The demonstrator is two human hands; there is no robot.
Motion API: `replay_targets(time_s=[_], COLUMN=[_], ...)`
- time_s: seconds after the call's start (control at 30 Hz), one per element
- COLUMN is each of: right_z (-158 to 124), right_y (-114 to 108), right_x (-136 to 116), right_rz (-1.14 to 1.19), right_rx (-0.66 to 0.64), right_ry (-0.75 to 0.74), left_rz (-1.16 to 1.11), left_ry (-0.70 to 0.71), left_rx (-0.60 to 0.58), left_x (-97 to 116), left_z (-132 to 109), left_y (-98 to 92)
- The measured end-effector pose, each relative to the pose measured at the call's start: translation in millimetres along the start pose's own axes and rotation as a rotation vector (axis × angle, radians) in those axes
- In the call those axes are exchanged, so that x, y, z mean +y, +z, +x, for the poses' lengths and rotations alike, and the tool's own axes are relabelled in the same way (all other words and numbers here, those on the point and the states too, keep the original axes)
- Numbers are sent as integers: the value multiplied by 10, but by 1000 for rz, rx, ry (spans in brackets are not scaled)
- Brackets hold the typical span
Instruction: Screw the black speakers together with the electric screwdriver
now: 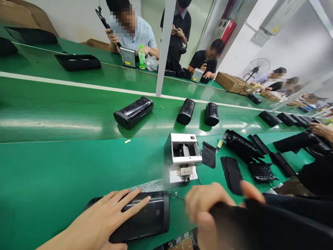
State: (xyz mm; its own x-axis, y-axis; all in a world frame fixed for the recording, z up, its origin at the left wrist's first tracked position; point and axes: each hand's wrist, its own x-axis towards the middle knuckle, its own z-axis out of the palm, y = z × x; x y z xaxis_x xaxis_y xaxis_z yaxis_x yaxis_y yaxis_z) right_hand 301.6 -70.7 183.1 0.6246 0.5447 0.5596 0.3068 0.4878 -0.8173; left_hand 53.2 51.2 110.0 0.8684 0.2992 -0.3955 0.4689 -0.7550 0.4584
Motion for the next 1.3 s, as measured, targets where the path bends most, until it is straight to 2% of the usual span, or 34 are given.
replay_targets(time_s=[0.1,0.23,0.3,0.4,0.5,0.63,0.8,0.87,0.97,1.03,1.13,1.23,1.3], right_z=[279,525,524,473,473,518,433,360,262,222,208,217,220], right_y=[-82,-12,20,-4,-34,40,50,4,-3,88,357,627,723], right_x=[-159,53,197,272,227,254,340,282,64,-119,-304,-299,-237], right_rz=[-44,-92,-114,-115,-94,-99,-98,-82,-8,36,136,236,231], right_rx=[51,88,109,103,102,98,12,-17,-29,-45,-105,-166,-216], right_ry=[-75,-157,-184,-192,-149,-148,-19,21,11,19,72,79,85], left_rz=[-5,-2,6,-9,-85,-294,-659,-786,-927,-1003,-1104,-1165,-1191], left_ry=[-9,27,55,23,-10,-61,-106,-86,-66,-63,-65,-39,1], left_rx=[52,131,288,600,771,814,867,878,902,923,951,979,991], left_x=[-78,-220,-339,-513,-578,-532,-564,-602,-630,-625,-607,-597,-595], left_z=[-14,-53,-124,-279,-397,-436,-410,-382,-339,-320,-299,-265,-237], left_y=[38,89,163,327,487,608,756,845,944,963,952,952,962])
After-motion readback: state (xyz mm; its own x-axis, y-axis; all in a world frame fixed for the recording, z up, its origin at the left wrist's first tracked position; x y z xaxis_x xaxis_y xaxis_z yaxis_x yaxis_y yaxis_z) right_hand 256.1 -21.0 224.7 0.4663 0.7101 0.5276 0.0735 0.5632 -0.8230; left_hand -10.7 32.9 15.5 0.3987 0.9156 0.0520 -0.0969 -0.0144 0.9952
